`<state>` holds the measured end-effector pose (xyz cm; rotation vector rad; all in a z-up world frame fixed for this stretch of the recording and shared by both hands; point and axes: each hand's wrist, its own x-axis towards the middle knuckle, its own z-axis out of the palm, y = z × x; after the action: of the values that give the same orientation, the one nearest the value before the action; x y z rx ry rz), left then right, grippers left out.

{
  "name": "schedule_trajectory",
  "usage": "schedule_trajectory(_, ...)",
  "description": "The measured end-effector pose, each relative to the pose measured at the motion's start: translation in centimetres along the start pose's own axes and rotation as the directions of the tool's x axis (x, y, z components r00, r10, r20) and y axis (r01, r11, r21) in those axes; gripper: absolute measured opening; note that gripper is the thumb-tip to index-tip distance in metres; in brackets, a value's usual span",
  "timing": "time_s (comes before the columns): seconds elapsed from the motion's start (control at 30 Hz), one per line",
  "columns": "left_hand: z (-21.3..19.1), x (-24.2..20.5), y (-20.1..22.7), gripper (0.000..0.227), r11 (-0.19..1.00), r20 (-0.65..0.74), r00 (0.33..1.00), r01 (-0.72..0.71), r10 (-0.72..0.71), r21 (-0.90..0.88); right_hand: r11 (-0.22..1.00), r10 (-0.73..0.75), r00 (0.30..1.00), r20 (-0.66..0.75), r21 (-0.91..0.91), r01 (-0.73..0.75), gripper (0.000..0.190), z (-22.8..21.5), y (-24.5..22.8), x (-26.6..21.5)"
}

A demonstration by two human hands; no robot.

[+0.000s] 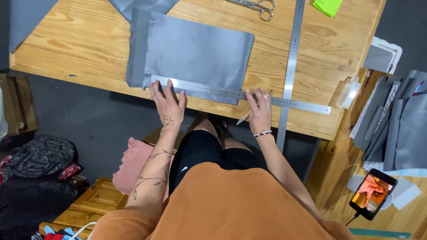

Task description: The person cuts a large sheet of grey material using scissors, then folds and aligns the pieces on a wooden table. They use a metal ruler and a pencil to measure and mark the material, followed by further cutting and folding of the sections.

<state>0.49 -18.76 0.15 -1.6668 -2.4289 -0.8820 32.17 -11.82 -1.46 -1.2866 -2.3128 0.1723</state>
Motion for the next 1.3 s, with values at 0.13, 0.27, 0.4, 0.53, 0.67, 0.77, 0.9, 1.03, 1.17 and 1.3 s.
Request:
schedule_trajectory(0.13, -0.4, 0.2, 0.2, 0.051, 1.0, 0.022, 1.0, 0.001, 0.0, -0.022, 0.998, -0.037, 0.999, 0.028, -0.049, 0.038, 0.058, -1.1, -1.1, -0.2)
schedule_trajectory(0.27, -0.5, 0.4, 0.6, 0.053, 1.0, 0.016, 1.0, -0.015, 0.016, -0.002, 1.0, -0.017, 1.0, 0.007, -0.02, 0.017, 0.055, -1.5, -1.7, 0.4)
schedule_trajectory(0.4, -0.2, 0.3, 0.9, 0.056, 0.999, 0.032, 0.999, -0.01, 0.009, 0.033, 0.999, -0.018, 1.0, 0.007, -0.035, 0.018, 0.049, -1.4, -1.7, 0.3)
schedule_trajectory(0.53, 0.6, 0.1, 0.0, 0.063, 0.999, 0.057, 0.998, -0.007, 0.005, 0.039, 1.0, 0.016, 1.0, -0.005, -0.023, -0.016, 0.046, -0.4, -1.4, 0.2)
schedule_trajectory(0.67, 1.0, 0.2, -0.2, 0.065, 1.0, 0.08, 0.997, 0.012, -0.013, 0.016, 0.997, 0.024, 0.997, -0.07, -0.07, -0.029, 0.044, 0.6, -1.0, -0.2)
schedule_trajectory(0.77, 1.8, -0.4, -1.0, 0.067, 0.999, 0.076, 0.996, 0.045, -0.045, -0.001, 0.997, 0.035, 0.995, -0.098, -0.072, -0.042, 0.042, 0.8, -0.9, -0.4)
schedule_trajectory(0.9, 2.3, -0.8, -1.3, 0.073, 0.997, 0.047, 0.995, 0.083, -0.083, -0.001, 0.998, 0.013, 0.988, -0.154, -0.052, -0.021, 0.035, 1.3, -0.9, -0.3)
schedule_trajectory(1.03, 1.9, -0.6, -1.0, 0.07, 0.998, 0.07, 0.996, 0.049, -0.051, 0.031, 1.0, -0.005, 0.983, -0.185, -0.03, -0.001, 0.029, 1.1, -1.1, 0.1)
schedule_trajectory(1.17, 2.2, -0.3, -0.8, 0.072, 0.999, 0.061, 0.997, 0.037, -0.039, 0.032, 0.999, -0.018, 0.973, -0.229, -0.045, 0.008, 0.024, 1.5, -0.9, 0.3)
schedule_trajectory(1.3, 2.2, -0.1, -0.6, 0.072, 0.998, 0.052, 0.999, 0.011, -0.014, 0.055, 0.997, -0.029, 0.97, -0.242, -0.078, 0.01, 0.021, 1.7, -0.9, 0.3)
